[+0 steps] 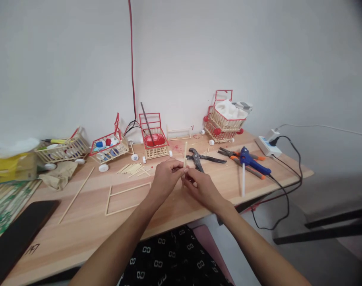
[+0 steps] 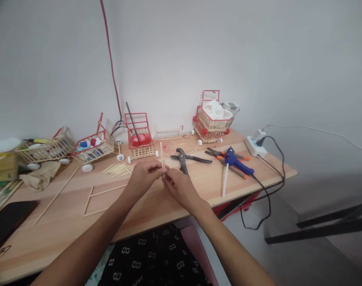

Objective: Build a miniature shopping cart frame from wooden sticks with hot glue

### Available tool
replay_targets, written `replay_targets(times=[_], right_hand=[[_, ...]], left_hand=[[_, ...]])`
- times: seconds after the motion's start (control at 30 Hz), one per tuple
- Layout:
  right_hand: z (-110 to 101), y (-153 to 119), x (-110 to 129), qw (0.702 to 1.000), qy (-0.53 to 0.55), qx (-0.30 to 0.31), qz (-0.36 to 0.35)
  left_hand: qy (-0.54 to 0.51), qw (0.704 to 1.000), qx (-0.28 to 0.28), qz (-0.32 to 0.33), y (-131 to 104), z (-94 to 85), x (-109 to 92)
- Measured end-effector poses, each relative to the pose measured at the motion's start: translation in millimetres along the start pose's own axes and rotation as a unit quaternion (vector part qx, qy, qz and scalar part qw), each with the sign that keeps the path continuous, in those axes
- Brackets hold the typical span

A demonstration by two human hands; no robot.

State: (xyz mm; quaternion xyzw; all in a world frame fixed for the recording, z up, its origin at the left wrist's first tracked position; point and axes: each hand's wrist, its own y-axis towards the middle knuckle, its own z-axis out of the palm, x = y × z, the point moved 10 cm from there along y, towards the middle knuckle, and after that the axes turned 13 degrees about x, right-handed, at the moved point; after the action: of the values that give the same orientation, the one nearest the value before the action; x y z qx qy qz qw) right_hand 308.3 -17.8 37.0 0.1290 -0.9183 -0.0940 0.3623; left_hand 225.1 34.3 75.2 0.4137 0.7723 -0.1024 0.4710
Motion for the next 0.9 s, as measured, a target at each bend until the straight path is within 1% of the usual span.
replay_targets(times=[0.1,0.17,0.23,0.3,0.33,0.4,0.5,0.57,0.7,0.77,0.9], right_hand=[[-2,2,1,1.0,0.003,-0.004,0.004],[-1,4,1,1.0,0.015,0.009,0.012],[0,6,2,0.998,0.044,0.032,0.017],[5,7,4,0.991,0.106,0.074,0.022],[8,6,4,0.984,0.148,0.099,0.028],[18,3,5,0.959,0.24,0.145,0.047],[28,-4,6,0.917,0.344,0.187,0.072],[33,-7,7,0.9,0.377,0.2,0.085],[37,-10,3,0.882,0.407,0.21,0.109],[38,-11,3,0.878,0.414,0.213,0.114],[37,-13,4,0.88,0.41,0.21,0.112]], left_hand=[[0.015,1.0,-0.012,0.006,2,-2.4,0],[-0.007,1.0,-0.012,-0.004,4,-4.1,6],[-0.057,0.998,0.0,-0.025,6,-4.5,15],[-0.132,0.989,0.028,-0.056,7,-1.3,23],[-0.17,0.982,0.045,-0.075,6,1.6,27],[-0.237,0.962,0.079,-0.111,3,8.9,33],[-0.302,0.934,0.112,-0.156,-5,18.2,38],[-0.321,0.924,0.122,-0.167,-7,21.8,40],[-0.346,0.911,0.131,-0.185,-10,26.4,43],[-0.359,0.904,0.131,-0.189,-10,27.9,44],[-0.38,0.898,0.132,-0.179,-11,30.1,45]])
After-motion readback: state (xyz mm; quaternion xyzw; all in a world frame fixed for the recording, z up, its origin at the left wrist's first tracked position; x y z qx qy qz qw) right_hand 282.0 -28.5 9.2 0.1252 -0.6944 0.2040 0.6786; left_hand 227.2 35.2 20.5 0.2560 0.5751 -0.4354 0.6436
